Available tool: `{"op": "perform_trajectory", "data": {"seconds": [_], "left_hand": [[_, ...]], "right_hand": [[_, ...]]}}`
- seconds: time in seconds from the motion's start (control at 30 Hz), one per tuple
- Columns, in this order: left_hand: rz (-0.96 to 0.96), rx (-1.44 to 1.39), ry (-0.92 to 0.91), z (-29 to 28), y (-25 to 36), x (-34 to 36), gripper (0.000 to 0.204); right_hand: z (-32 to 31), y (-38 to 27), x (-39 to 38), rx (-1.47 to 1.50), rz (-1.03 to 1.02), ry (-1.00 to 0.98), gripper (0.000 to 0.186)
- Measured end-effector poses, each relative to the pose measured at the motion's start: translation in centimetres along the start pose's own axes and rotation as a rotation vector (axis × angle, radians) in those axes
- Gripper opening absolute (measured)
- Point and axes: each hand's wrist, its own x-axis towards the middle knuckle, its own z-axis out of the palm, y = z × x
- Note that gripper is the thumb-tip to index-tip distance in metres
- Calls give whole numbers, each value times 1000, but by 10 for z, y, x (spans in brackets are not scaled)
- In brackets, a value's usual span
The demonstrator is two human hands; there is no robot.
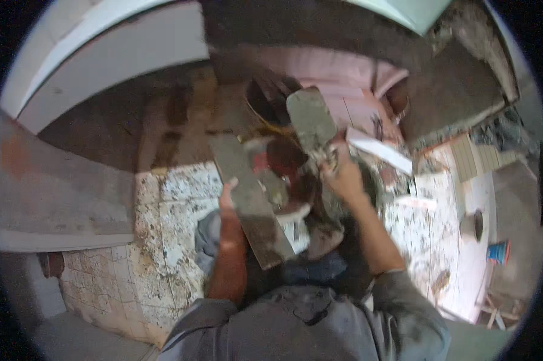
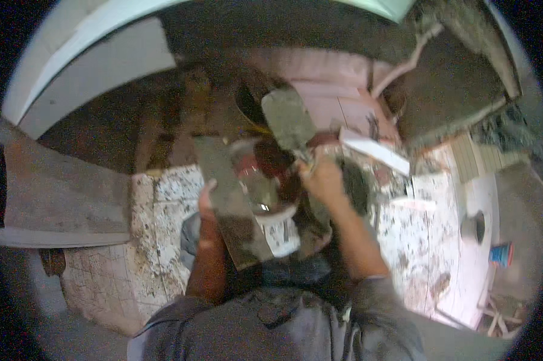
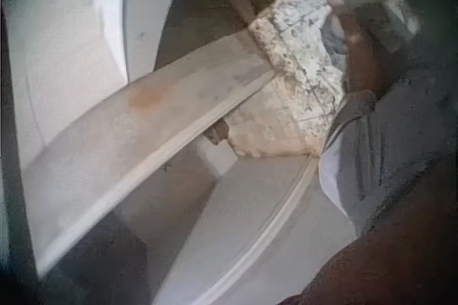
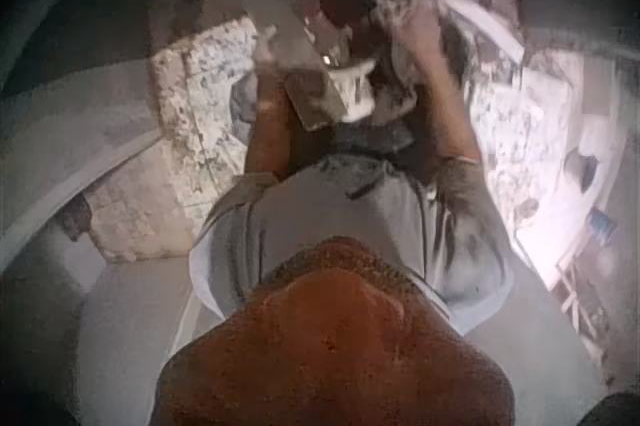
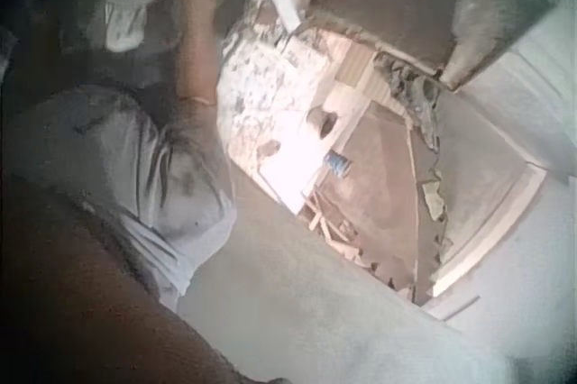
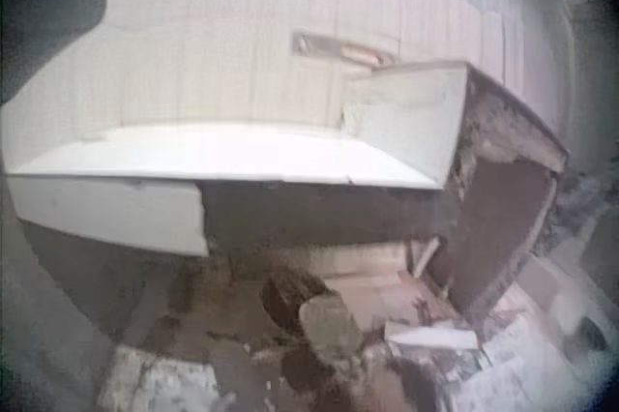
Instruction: Installing white tiles onto a structure using mortar and tools like a trowel and mallet.
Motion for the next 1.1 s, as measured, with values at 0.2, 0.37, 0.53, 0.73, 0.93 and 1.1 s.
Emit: {"op": "perform_trajectory", "data": {"seconds": [0.2,0.37,0.53,0.73,0.93,1.1], "left_hand": [[-92,115,37,8,1,-15,47],[-85,-7,3,20,-3,-5,48],[-88,67,-18,25,-10,-18,50],[-127,14,-10,28,-17,-25,54],[-202,50,77,27,-16,-23,55],[-177,58,96,20,-21,-3,48]], "right_hand": [[-107,138,-22,259,8,-403,40],[-84,199,-15,-495,33,-538,44],[4,251,-8,-647,-64,-766,33],[67,261,1,-858,-137,-733,19],[67,229,-2,-951,-300,-882,17],[81,230,-3,-940,-432,-981,13]]}}
